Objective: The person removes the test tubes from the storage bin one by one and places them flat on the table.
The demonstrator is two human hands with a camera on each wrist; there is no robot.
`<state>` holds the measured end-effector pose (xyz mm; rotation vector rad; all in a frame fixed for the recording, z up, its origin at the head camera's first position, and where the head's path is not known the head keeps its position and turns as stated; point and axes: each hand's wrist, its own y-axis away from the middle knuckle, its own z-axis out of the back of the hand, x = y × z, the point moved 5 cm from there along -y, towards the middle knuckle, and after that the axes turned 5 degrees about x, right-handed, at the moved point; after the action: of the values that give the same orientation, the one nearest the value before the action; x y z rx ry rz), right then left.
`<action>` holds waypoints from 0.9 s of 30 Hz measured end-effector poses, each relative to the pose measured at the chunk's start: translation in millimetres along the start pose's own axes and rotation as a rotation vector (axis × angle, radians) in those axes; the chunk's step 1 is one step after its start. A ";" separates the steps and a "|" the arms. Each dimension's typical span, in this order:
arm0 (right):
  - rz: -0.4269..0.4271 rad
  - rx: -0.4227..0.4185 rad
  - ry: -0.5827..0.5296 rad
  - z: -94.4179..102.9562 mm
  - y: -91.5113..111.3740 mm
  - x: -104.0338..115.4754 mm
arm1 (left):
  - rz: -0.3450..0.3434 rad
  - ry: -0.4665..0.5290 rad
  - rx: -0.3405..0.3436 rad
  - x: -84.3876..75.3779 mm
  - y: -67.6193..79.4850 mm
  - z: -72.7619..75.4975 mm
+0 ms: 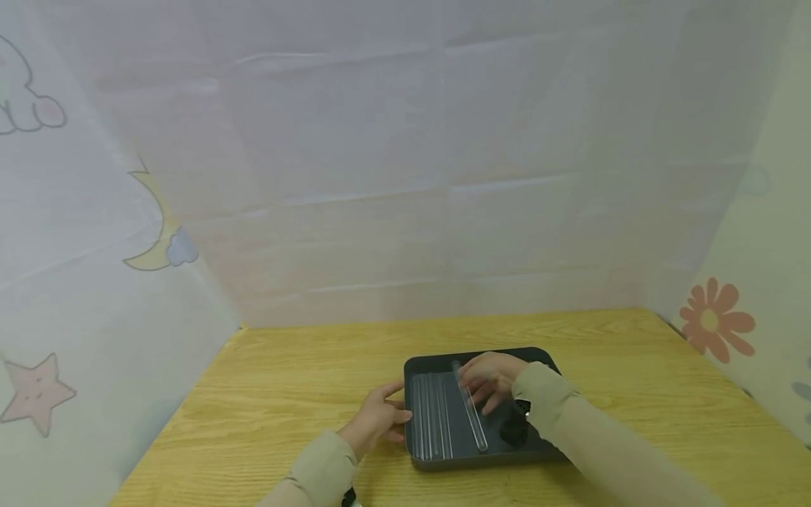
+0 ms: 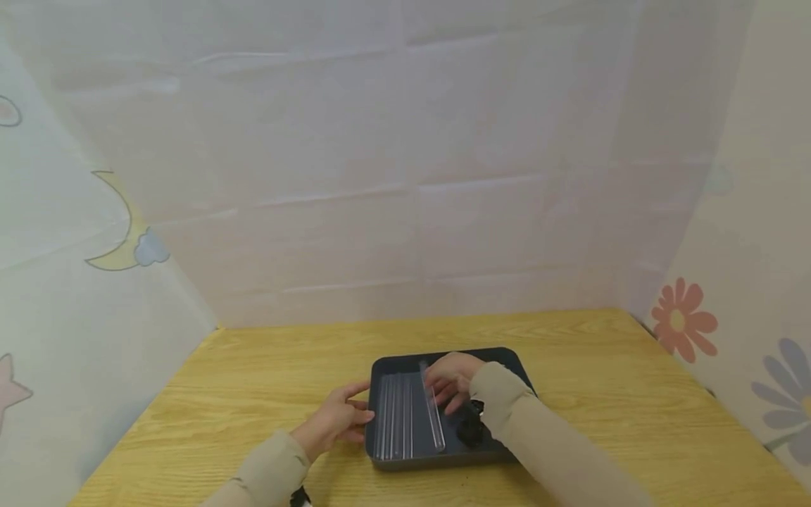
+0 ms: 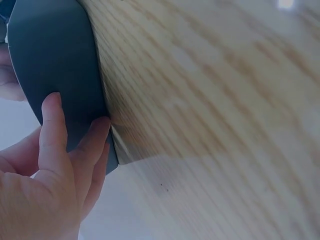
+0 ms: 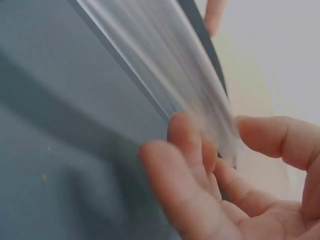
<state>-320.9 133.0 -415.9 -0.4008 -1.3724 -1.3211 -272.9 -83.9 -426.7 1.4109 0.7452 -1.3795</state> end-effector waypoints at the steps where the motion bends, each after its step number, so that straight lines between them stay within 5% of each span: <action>1: 0.007 0.007 -0.016 1.8 2.1 0.1 | -0.002 0.001 -0.001 0.1 0.1 0.0; 27: 0.131 0.054 -0.145 40.7 51.9 -10.9 | -0.015 -0.002 0.005 -6.1 5.8 -2.2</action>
<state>-293.4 188.4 -390.4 -0.5499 -1.4731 -1.1637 -267.8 -82.5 -419.8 1.4099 0.7532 -1.3949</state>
